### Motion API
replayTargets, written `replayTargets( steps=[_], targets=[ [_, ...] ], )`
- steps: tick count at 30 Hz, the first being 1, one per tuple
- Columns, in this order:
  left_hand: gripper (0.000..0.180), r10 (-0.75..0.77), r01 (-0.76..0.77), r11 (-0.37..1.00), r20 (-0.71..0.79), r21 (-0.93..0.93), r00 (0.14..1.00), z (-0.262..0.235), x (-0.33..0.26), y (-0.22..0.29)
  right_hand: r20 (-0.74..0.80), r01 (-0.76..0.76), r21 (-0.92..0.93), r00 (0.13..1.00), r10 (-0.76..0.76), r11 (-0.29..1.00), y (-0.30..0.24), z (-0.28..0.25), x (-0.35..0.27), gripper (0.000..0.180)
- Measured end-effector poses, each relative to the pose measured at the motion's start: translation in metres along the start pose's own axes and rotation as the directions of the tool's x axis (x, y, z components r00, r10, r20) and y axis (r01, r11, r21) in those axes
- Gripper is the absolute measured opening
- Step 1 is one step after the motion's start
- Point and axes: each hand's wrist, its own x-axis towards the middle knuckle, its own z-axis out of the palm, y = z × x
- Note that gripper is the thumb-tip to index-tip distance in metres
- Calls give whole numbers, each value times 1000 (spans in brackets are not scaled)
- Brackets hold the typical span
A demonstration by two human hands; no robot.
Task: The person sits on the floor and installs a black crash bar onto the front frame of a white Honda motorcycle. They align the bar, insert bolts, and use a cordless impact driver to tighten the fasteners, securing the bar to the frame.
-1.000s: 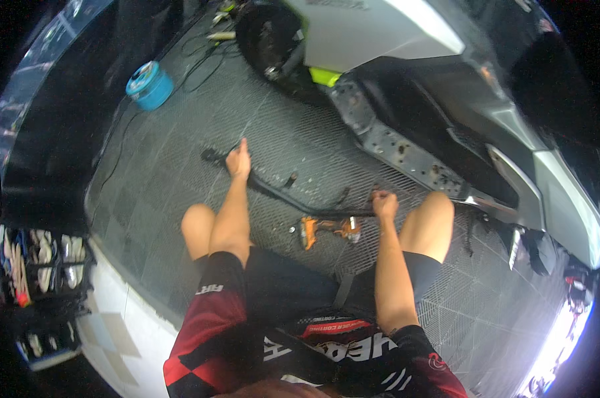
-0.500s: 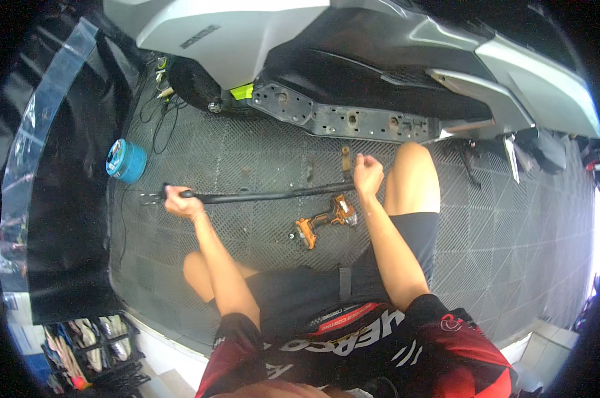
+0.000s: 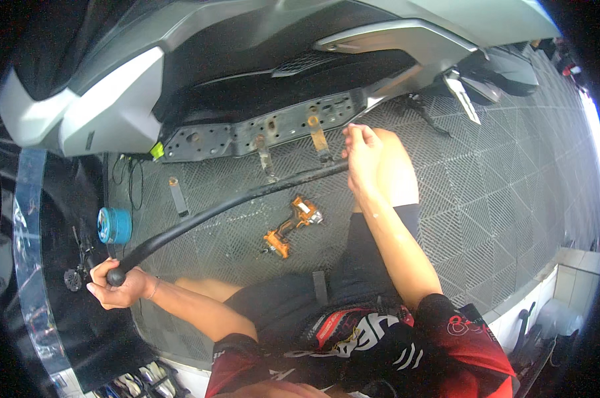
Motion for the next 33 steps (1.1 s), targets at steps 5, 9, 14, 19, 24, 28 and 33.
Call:
replayTargets(
  steps=[5,9,14,19,24,28,33],
  targets=[
    [26,410,-423,881,107,210,906,81,16,18,5,141,-229,990,-143,963,16,-12,62,9],
    [40,108,-119,984,88,130,990,135,22,22,-49,223,-536,955,-294,814,45,-10,81,22],
    [40,72,-101,968,132,229,989,165,23,31,180,409,-655,901,-394,636,54,7,62,33],
    [37,71,-104,933,109,345,992,180,19,32,368,481,-772,871,-326,415,44,5,46,34],
    [40,-10,-46,945,168,325,986,186,11,17,509,531,-753,844,-167,388,44,10,36,33],
    [49,-157,62,944,274,325,949,176,8,3,499,500,-781,860,-107,375,45,16,31,34],
    [56,-201,98,949,337,300,920,176,1,-26,538,516,-798,843,-15,311,40,19,21,37]
  ],
)
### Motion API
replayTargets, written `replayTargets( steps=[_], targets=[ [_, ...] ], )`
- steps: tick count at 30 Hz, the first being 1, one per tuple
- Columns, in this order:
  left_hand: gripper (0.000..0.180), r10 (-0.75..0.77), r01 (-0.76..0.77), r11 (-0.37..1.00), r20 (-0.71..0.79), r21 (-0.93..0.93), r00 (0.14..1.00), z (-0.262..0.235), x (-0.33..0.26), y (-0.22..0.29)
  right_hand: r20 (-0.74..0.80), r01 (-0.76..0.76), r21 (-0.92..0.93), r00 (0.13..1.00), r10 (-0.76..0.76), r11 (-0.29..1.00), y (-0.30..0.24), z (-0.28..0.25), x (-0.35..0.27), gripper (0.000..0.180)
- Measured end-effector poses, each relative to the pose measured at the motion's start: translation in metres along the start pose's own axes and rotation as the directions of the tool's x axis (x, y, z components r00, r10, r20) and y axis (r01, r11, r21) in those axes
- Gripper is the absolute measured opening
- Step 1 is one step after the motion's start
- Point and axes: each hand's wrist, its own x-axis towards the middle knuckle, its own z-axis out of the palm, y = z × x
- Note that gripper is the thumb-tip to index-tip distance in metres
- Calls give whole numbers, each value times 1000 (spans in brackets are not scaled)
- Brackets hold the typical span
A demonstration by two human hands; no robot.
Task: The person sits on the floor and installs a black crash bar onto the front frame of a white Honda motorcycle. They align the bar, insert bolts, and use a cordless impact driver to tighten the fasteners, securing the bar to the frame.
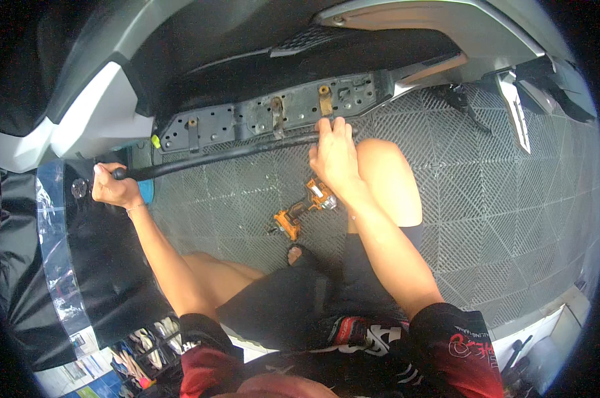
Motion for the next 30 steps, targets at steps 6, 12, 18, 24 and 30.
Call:
replayTargets(
  steps=[6,12,18,24,30],
  targets=[
    [52,-13,12,1000,-4,-26,1000,-3,-9,-7,66,-82,36,995,79,996,3,-7,1,49],
    [42,-17,16,998,-22,-53,1000,-2,-10,-1,-104,51,114,994,-39,992,29,-6,15,29],
    [35,65,-66,996,-20,-57,998,-4,-7,-10,7,8,116,1000,-9,993,29,-11,20,18],
    [30,113,-114,994,-37,-5,993,-7,-10,-19,42,-127,165,992,122,978,-8,-16,19,16],
    [33,157,-156,988,-100,16,983,-3,-9,-26,179,-37,168,984,6,985,-69,-5,22,16]
  ],
)
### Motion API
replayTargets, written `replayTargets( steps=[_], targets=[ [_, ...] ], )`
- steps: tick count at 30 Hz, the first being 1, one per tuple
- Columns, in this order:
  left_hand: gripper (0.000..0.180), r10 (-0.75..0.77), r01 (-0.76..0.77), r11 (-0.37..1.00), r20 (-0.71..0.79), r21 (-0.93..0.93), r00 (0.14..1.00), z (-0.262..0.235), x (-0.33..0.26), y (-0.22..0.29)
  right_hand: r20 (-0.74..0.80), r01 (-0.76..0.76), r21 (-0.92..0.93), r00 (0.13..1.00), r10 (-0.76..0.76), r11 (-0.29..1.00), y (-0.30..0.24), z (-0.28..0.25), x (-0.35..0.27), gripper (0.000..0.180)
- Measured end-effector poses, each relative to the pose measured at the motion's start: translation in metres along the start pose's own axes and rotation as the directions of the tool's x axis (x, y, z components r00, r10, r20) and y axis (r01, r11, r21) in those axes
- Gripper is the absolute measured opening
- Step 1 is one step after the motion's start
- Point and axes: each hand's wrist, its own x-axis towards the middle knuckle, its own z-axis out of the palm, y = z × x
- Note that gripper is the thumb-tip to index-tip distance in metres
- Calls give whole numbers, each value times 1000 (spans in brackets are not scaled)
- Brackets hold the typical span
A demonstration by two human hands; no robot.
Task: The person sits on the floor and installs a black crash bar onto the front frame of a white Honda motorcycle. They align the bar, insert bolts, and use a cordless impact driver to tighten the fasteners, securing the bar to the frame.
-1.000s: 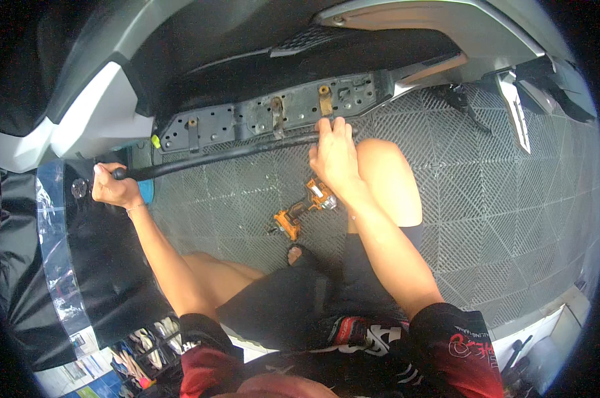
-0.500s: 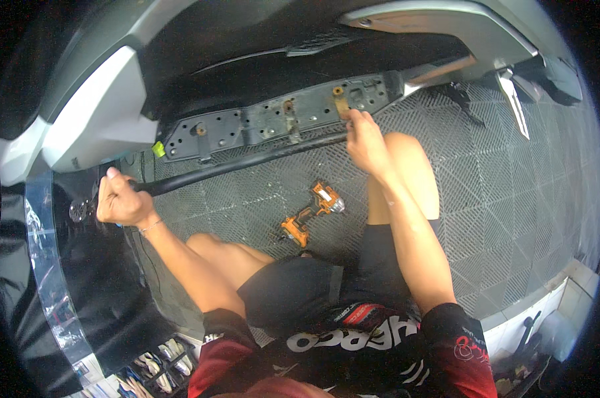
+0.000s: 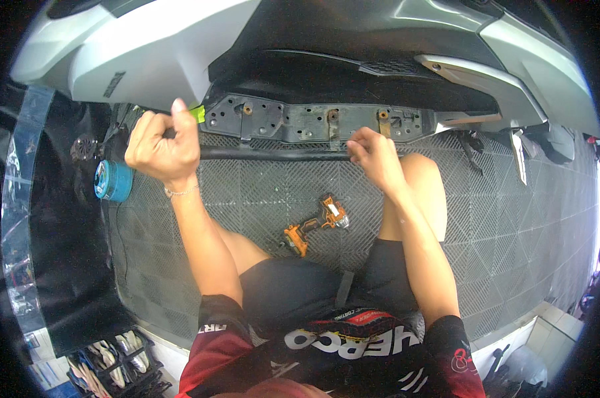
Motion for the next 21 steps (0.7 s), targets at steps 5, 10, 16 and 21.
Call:
replayTargets(
  steps=[5,10,16,21],
  targets=[
    [38,76,-76,997,-52,11,996,1,4,-6,39,147,73,988,-150,987,-32,28,14,14],
    [38,136,-136,990,-19,-42,991,-8,5,-3,34,194,227,978,-207,954,-44,55,40,23],
    [40,124,-125,992,-36,-25,992,-6,6,-5,47,55,598,993,-104,800,-60,100,78,23],
    [41,103,-105,994,-41,-27,994,-6,4,-4,-31,73,729,997,-73,681,-72,133,100,24]
  ],
)
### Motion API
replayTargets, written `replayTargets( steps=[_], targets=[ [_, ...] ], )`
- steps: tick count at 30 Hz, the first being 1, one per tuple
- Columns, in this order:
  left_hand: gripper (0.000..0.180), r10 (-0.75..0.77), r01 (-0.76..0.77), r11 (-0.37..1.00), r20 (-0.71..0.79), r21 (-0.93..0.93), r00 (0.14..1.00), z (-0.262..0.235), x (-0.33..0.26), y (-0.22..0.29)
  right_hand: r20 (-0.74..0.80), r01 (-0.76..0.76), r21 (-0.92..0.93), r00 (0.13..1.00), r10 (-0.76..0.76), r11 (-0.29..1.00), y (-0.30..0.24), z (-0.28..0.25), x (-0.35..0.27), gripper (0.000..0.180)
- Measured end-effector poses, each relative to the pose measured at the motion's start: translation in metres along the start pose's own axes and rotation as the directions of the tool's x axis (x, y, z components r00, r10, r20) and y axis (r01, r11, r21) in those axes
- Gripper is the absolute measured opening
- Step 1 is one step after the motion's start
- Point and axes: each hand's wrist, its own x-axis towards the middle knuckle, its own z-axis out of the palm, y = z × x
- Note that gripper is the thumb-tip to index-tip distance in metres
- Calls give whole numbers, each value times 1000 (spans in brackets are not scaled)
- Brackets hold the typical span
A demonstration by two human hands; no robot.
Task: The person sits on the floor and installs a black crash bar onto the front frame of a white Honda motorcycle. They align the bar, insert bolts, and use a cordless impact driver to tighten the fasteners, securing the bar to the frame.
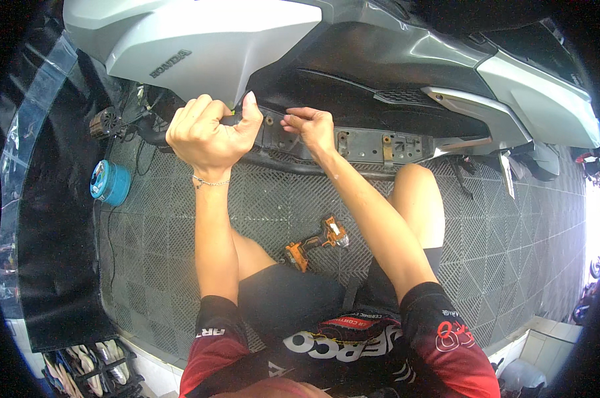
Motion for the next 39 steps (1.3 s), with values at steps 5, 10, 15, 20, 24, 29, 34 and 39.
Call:
replayTargets(
  steps=[5,10,15,20,24,29,34,39],
  targets=[
    [46,-8,7,1000,-23,-16,1000,6,0,3,-88,36,57,996,-31,998,8,15,9,23],
    [47,-20,20,1000,-26,-19,999,6,2,3,-108,103,-217,986,-128,971,7,15,9,18],
    [46,-38,39,999,18,-14,999,2,-1,1,-36,201,-548,964,-263,812,-3,29,-10,19],
    [48,17,-18,1000,-44,-24,999,6,-1,-5,23,322,-741,889,-457,589,12,31,-4,16],
    [51,32,-42,994,-92,-104,995,13,2,-11,88,431,-729,829,-553,531,23,25,2,11],
    [55,50,-61,990,-92,-124,995,11,5,-10,176,511,-731,782,-598,453,44,11,28,15],
    [56,47,-58,994,-114,-90,992,13,0,-13,217,548,-705,770,-600,450,36,23,20,20],
    [56,32,-41,994,-98,-99,995,14,-2,-15,333,583,-495,812,-479,645,8,21,13,23]
  ],
)
